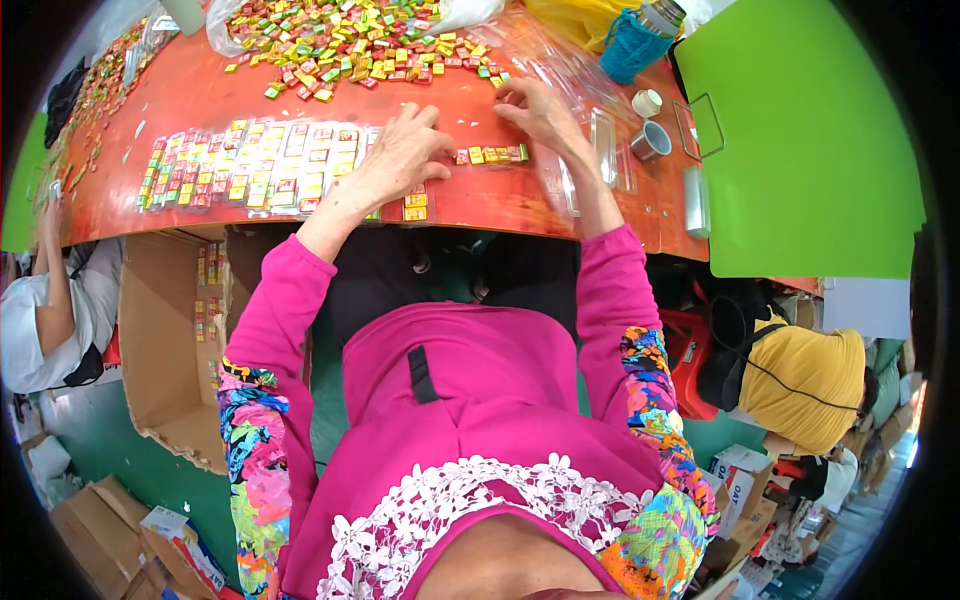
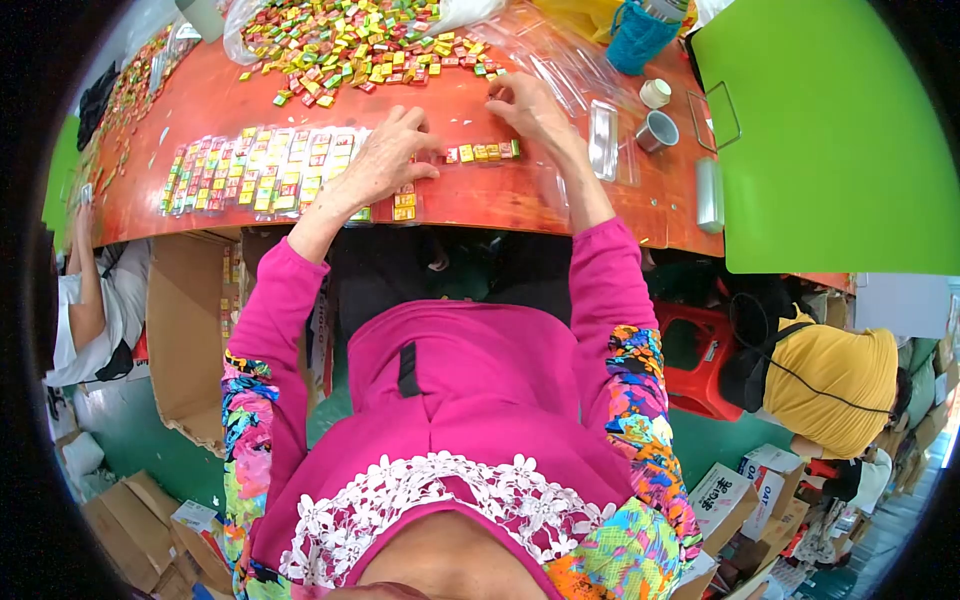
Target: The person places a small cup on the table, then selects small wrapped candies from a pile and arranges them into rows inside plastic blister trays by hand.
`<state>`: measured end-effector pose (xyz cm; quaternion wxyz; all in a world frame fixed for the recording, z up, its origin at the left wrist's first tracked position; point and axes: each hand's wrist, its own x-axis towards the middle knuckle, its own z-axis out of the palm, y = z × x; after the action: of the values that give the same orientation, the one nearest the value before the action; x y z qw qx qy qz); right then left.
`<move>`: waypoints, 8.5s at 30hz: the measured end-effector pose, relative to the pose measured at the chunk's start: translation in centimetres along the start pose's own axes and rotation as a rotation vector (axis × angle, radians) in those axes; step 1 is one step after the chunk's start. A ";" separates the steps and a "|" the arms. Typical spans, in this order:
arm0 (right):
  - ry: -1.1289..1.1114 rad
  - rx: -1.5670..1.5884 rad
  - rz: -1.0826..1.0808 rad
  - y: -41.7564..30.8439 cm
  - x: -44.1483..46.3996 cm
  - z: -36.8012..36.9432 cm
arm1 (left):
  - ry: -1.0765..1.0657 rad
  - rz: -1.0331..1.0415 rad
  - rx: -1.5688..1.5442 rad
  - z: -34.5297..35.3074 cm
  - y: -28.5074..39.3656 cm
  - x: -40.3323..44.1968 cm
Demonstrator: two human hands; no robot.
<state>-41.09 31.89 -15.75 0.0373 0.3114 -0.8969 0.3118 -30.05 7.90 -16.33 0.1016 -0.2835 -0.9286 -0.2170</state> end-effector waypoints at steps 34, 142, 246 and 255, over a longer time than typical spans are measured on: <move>-0.152 0.108 -0.144 -4.5 -1.8 2.2 | -0.051 -0.065 0.004 -0.7 -1.5 1.5; 0.195 -0.321 0.012 -3.0 -12.1 0.9 | -0.104 -0.286 -0.998 -0.7 13.6 -9.7; -0.184 -0.026 -0.335 -2.2 6.9 4.3 | 0.038 -0.238 -0.122 -0.9 -9.9 3.9; -0.029 0.013 -0.172 -2.0 10.9 5.7 | 0.052 -0.226 -0.183 -1.8 -9.3 3.2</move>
<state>-47.96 21.52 -16.47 0.0488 0.3922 -0.8651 0.3088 -37.90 1.71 -16.96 0.0741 -0.1794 -0.9279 -0.3182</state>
